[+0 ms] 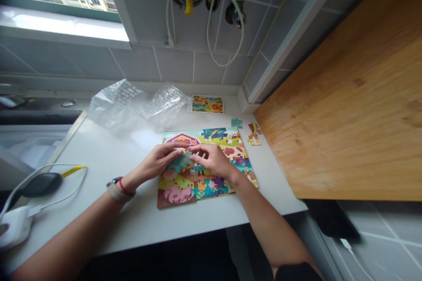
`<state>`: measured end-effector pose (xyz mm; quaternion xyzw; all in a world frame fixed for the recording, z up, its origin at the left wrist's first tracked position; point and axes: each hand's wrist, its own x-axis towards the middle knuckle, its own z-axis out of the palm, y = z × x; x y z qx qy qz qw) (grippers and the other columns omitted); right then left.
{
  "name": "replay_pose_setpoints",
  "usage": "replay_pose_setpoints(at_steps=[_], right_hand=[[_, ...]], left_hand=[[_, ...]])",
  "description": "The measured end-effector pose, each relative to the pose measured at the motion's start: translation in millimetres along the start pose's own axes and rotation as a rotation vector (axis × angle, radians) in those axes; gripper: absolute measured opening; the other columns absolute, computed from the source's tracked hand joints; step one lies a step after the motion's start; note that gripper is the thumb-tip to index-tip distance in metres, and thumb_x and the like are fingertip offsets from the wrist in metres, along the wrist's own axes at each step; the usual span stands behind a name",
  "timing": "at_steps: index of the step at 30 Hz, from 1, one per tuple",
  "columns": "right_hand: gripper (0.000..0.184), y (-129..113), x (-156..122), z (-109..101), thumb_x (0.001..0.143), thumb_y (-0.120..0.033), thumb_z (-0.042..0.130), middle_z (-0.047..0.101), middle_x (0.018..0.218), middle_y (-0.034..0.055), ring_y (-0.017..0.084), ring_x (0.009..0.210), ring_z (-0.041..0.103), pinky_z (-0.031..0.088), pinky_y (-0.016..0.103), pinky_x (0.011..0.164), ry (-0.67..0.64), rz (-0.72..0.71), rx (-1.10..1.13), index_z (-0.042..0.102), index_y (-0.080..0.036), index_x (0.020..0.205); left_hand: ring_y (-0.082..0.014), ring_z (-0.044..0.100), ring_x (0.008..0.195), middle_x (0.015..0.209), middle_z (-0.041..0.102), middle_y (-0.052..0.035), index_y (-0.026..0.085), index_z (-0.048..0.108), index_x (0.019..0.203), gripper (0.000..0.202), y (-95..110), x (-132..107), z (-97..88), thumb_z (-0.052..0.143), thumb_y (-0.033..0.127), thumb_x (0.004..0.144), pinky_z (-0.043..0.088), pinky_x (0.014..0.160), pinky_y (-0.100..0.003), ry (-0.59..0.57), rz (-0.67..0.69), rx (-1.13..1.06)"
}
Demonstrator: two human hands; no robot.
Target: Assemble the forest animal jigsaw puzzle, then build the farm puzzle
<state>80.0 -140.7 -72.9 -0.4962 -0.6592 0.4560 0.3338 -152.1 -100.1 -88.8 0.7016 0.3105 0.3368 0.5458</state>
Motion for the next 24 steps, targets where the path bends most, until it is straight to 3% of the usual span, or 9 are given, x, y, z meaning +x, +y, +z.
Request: replay_pose_setpoints(at_steps=[7,13,18,24], right_hand=[[0.049,0,-3,-7,0.09,-0.027,0.069,0.072,0.091,0.003,0.015,0.072,0.061,0.053,0.029,0.068,-0.047,0.058,0.031,0.069,-0.023,0.14],[0.034,1,-3,-11,0.095,-0.027,0.065,0.078,0.101,0.0048,0.014,0.07,0.059,0.047,0.027,0.063,-0.089,0.055,-0.092,0.078,-0.023,0.126],[0.029,2,-3,-13,0.096,-0.029,0.066,0.079,0.097,0.0038,0.014,0.068,0.06,0.047,0.027,0.061,-0.057,0.025,-0.128,0.079,-0.024,0.12],[0.021,2,-3,-15,0.092,-0.031,0.071,0.071,0.079,0.0017,0.014,0.066,0.058,0.045,0.027,0.06,-0.004,0.076,-0.115,0.08,-0.02,0.107]], left_hand=[[-0.0253,0.076,0.106,0.115,0.081,-0.0088,0.02,0.08,0.112,0.037,-9,0,-0.3,0.061,0.049,0.102,0.06,0.093,-0.035,0.139,-0.017,0.075],[-0.0241,0.076,0.098,0.108,0.082,-0.0097,0.017,0.08,0.11,0.042,-2,-1,-3.3,0.061,0.054,0.101,0.061,0.085,-0.033,0.354,-0.05,0.132],[-0.0224,0.075,0.087,0.104,0.081,-0.0087,0.017,0.079,0.111,0.046,0,-1,-1.2,0.063,0.059,0.098,0.06,0.071,-0.028,0.342,-0.101,0.092],[-0.0195,0.074,0.085,0.106,0.08,-0.0071,0.019,0.077,0.112,0.036,-6,-3,1.7,0.06,0.049,0.102,0.058,0.071,-0.026,0.252,-0.051,0.205]])
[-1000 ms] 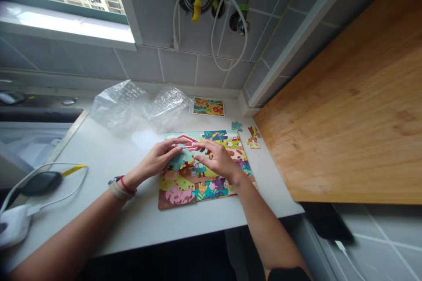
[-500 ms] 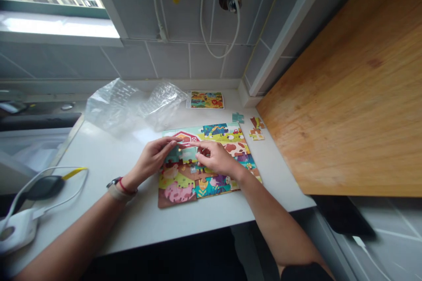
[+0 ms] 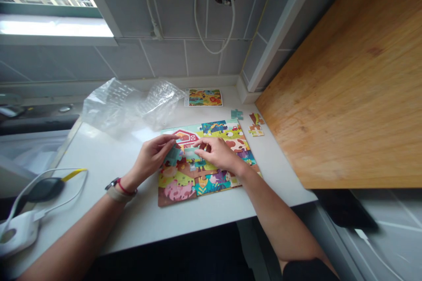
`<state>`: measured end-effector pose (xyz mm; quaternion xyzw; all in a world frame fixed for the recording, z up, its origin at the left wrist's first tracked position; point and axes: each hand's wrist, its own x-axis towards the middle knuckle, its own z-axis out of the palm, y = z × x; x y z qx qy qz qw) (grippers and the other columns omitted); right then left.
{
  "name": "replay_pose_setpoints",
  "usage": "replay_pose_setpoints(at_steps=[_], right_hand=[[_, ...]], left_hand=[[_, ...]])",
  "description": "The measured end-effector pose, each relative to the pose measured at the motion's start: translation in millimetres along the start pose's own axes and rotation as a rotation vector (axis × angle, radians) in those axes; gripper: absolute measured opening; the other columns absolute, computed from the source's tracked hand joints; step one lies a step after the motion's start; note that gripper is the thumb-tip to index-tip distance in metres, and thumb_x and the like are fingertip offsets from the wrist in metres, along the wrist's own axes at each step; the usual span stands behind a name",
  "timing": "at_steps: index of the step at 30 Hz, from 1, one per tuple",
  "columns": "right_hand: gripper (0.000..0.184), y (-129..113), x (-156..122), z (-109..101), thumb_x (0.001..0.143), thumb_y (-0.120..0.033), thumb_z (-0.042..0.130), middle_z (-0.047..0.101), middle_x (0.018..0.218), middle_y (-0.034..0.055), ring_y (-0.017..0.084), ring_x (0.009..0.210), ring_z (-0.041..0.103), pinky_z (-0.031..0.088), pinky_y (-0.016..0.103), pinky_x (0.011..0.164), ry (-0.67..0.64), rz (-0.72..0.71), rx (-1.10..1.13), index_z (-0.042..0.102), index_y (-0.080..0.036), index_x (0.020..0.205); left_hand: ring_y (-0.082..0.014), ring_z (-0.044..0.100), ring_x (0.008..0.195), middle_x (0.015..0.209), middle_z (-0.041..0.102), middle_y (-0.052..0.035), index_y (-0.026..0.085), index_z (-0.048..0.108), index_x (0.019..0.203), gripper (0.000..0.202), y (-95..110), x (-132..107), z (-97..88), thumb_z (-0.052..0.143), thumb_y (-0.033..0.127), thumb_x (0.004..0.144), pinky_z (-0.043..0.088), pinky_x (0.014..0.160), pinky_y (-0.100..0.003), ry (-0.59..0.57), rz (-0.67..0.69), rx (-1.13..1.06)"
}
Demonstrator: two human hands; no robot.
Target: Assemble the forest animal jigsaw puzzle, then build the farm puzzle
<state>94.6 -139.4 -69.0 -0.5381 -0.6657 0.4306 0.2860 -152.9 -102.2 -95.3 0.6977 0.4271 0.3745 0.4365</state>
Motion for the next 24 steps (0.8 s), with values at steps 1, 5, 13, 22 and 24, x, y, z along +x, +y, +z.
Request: replay_pose_setpoints(at_steps=[1,5,13,22,24], right_hand=[[0.021,0.6,0.2,-0.2,0.092,-0.031,0.07,0.072,0.081,0.0022,0.015,0.067,0.059,0.045,0.028,0.061,0.009,0.009,-0.002,0.079,-0.02,0.107],[0.02,2.8,1.4,-0.3,0.094,-0.032,0.068,0.076,0.095,0.0056,0.017,0.076,0.065,0.049,0.03,0.068,0.068,0.003,0.02,0.078,-0.019,0.104],[0.023,-0.8,2.0,-1.9,0.095,-0.038,0.067,0.074,0.091,0.0052,0.017,0.078,0.065,0.052,0.03,0.068,0.117,-0.041,0.157,0.074,-0.018,0.102],[0.029,1.7,2.7,-1.9,0.094,-0.045,0.069,0.07,0.083,0.0034,0.016,0.07,0.061,0.05,0.028,0.061,0.135,-0.02,0.168,0.075,-0.018,0.1],[0.029,0.9,2.1,-2.2,0.093,-0.045,0.072,0.072,0.087,0.0041,0.017,0.073,0.063,0.052,0.029,0.064,0.117,-0.037,0.14,0.077,-0.019,0.104]], left_hand=[[-0.0181,0.074,0.081,0.101,0.081,-0.0058,0.02,0.077,0.113,0.033,-0.5,-0.4,-0.3,0.059,0.046,0.103,0.057,0.069,-0.026,-0.024,0.024,0.062],[-0.0159,0.07,0.071,0.089,0.079,-0.003,0.022,0.077,0.113,0.028,-0.8,-0.9,-2.9,0.055,0.037,0.105,0.053,0.066,-0.025,-0.11,0.113,0.282],[-0.0263,0.068,0.11,0.113,0.077,-0.0105,0.022,0.075,0.115,0.021,2.1,2.1,-5.3,0.064,0.033,0.102,0.058,0.096,-0.044,-0.15,0.395,0.358],[-0.023,0.071,0.096,0.1,0.077,-0.0097,0.02,0.076,0.11,0.019,2.0,1.5,-1.9,0.064,0.031,0.103,0.06,0.085,-0.041,-0.124,0.479,0.323],[-0.0227,0.071,0.095,0.099,0.077,-0.0098,0.02,0.076,0.11,0.018,3.0,1.2,-1.6,0.064,0.031,0.103,0.06,0.084,-0.04,-0.124,0.493,0.327]])
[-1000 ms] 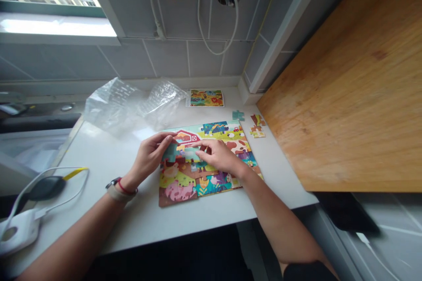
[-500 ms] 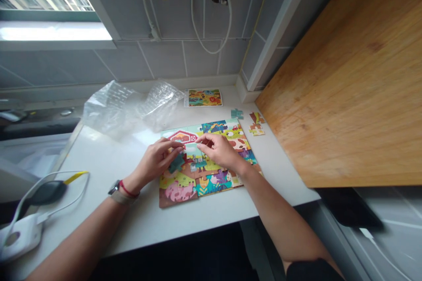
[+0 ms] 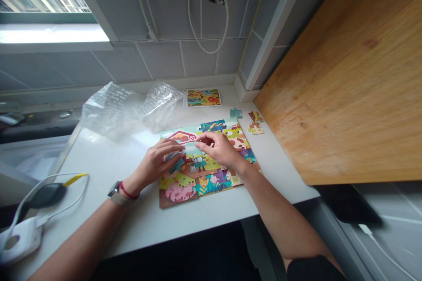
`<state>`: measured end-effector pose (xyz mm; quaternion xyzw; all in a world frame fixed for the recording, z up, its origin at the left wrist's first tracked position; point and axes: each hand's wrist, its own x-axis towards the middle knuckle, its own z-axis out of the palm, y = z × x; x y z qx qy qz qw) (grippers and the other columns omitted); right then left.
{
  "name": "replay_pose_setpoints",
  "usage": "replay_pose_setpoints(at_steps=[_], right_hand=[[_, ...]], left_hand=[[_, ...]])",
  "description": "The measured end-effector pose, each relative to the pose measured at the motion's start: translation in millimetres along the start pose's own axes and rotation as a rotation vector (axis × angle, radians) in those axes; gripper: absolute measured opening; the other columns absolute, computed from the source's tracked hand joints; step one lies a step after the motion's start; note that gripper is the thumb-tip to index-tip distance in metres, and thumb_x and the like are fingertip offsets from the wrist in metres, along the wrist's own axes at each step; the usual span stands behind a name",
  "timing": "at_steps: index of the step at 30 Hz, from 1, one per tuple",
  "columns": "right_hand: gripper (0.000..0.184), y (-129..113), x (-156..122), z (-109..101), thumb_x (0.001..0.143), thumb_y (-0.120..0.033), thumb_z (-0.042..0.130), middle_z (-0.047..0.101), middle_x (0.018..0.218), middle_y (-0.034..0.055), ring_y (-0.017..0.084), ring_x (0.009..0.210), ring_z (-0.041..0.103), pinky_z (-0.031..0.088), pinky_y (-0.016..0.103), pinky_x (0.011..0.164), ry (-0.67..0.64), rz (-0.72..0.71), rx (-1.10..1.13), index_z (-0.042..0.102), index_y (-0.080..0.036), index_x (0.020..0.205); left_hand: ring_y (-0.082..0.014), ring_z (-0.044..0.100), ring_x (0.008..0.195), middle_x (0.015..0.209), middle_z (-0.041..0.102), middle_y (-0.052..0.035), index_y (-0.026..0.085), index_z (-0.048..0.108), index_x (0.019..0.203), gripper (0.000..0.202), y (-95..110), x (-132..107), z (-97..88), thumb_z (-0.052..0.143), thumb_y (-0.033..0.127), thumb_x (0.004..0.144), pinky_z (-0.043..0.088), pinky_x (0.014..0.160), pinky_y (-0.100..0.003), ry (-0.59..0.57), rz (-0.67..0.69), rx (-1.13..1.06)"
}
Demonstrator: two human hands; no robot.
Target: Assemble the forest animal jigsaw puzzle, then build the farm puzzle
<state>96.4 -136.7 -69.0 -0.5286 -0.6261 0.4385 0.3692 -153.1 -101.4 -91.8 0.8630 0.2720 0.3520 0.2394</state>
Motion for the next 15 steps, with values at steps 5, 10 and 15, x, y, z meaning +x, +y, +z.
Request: replay_pose_setpoints(at_steps=[5,10,15], right_hand=[[0.047,-5.8,-4.0,-0.3,0.081,-0.032,0.089,0.072,0.118,0.0074,0.024,0.108,0.069,0.057,0.04,0.097,-0.132,-0.194,-0.218,0.075,-0.028,0.126],[0.049,-4.0,-5.9,-0.4,0.086,-0.033,0.086,0.072,0.122,0.008,0.027,0.117,0.068,0.055,0.046,0.104,-0.168,-0.252,-0.32,0.073,-0.031,0.132],[0.049,-0.6,-5.6,0.3,0.089,-0.039,0.083,0.073,0.129,0.0095,0.03,0.123,0.067,0.054,0.048,0.107,-0.151,-0.232,-0.349,0.071,-0.031,0.136]], left_hand=[[-0.0216,0.07,0.09,0.095,0.077,-0.0086,0.019,0.074,0.103,0.015,4.3,1.5,-1.3,0.064,0.029,0.102,0.057,0.083,-0.037,-0.049,0.022,-0.032],[-0.0208,0.07,0.088,0.095,0.077,-0.0081,0.02,0.073,0.1,0.015,5.4,0.4,-1.2,0.062,0.029,0.102,0.057,0.082,-0.035,-0.09,-0.016,-0.056],[-0.0208,0.069,0.087,0.093,0.076,-0.008,0.02,0.072,0.098,0.017,3.2,-1.1,0.2,0.061,0.032,0.103,0.057,0.082,-0.035,-0.091,-0.038,-0.056]])
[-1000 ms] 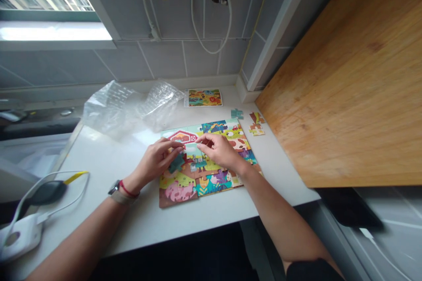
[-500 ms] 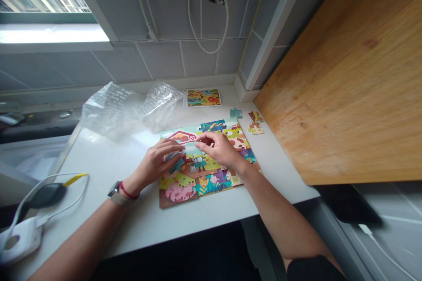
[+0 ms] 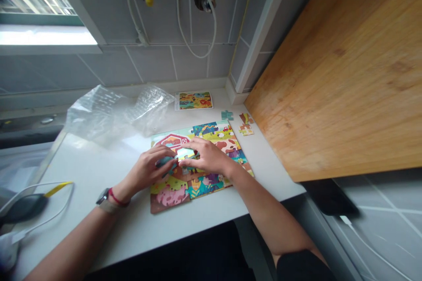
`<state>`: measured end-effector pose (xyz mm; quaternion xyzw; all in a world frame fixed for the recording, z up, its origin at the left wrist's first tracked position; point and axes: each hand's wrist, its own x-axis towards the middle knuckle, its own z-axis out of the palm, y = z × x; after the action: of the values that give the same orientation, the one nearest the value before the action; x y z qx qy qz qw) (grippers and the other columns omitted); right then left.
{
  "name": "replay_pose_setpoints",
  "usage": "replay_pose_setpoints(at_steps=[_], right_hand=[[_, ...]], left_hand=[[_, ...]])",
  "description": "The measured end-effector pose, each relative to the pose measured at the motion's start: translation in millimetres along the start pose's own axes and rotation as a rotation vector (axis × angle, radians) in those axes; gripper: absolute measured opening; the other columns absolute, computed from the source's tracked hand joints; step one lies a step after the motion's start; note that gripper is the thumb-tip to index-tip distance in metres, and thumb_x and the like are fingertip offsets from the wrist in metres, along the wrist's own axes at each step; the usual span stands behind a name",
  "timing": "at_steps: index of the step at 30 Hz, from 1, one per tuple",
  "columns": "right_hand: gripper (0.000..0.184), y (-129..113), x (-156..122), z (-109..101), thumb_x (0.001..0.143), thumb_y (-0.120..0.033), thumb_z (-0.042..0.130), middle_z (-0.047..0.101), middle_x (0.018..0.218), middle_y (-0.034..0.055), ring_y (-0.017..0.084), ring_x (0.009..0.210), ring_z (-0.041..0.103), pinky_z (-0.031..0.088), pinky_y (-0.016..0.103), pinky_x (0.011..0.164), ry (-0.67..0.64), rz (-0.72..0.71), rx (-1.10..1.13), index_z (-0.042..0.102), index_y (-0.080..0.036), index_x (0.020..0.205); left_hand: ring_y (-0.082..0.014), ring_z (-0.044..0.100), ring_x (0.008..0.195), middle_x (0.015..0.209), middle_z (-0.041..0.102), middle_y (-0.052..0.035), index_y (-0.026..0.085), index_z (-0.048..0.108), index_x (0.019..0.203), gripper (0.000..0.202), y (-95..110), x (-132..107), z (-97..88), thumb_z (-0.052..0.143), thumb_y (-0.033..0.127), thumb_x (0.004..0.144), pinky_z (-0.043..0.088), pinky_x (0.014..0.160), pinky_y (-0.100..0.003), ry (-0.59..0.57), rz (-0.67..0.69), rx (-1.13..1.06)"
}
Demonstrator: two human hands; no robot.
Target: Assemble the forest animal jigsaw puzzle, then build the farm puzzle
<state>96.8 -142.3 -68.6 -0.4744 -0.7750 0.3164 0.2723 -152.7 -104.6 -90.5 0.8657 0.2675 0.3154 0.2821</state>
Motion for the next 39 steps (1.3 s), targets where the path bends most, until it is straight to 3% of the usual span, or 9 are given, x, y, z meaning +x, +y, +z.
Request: replay_pose_setpoints(at_steps=[9,15,28,39], right_hand=[[0.055,3.7,1.5,-0.1,0.083,-0.029,0.089,0.074,0.132,0.0089,0.028,0.124,0.068,0.053,0.047,0.109,0.005,-0.005,-0.015,0.071,-0.028,0.135],[0.055,5.2,1.4,-1.2,0.086,-0.026,0.085,0.072,0.138,0.0085,0.028,0.132,0.064,0.049,0.047,0.116,-0.006,-0.037,-0.02,0.069,-0.029,0.139],[0.054,3.5,1.5,-0.5,0.087,-0.018,0.083,0.07,0.133,0.0077,0.026,0.128,0.063,0.051,0.046,0.113,0.019,-0.05,-0.072,0.067,-0.028,0.137],[0.051,5.0,2.9,-0.6,0.084,-0.029,0.088,0.064,0.132,0.0081,0.027,0.127,0.061,0.051,0.048,0.114,0.066,-0.037,-0.124,0.071,-0.029,0.132]], left_hand=[[-0.0212,0.068,0.09,0.095,0.075,-0.0071,0.02,0.072,0.101,0.012,-2.3,-1.1,0.5,0.065,0.03,0.1,0.055,0.084,-0.034,0.013,0.003,0.009],[-0.0224,0.068,0.094,0.097,0.075,-0.0076,0.021,0.071,0.102,0.011,-3.4,-0.8,0.6,0.065,0.03,0.101,0.055,0.089,-0.037,0.038,0.005,0.021],[-0.0226,0.068,0.095,0.098,0.075,-0.0072,0.021,0.07,0.104,0.008,-5.8,0.4,3.2,0.067,0.028,0.101,0.057,0.085,-0.037,0.079,0.077,0.083],[-0.0231,0.068,0.097,0.099,0.075,-0.0081,0.02,0.071,0.102,0.01,-6.0,1.1,0.5,0.064,0.027,0.102,0.057,0.086,-0.038,0.083,0.035,0.086]])
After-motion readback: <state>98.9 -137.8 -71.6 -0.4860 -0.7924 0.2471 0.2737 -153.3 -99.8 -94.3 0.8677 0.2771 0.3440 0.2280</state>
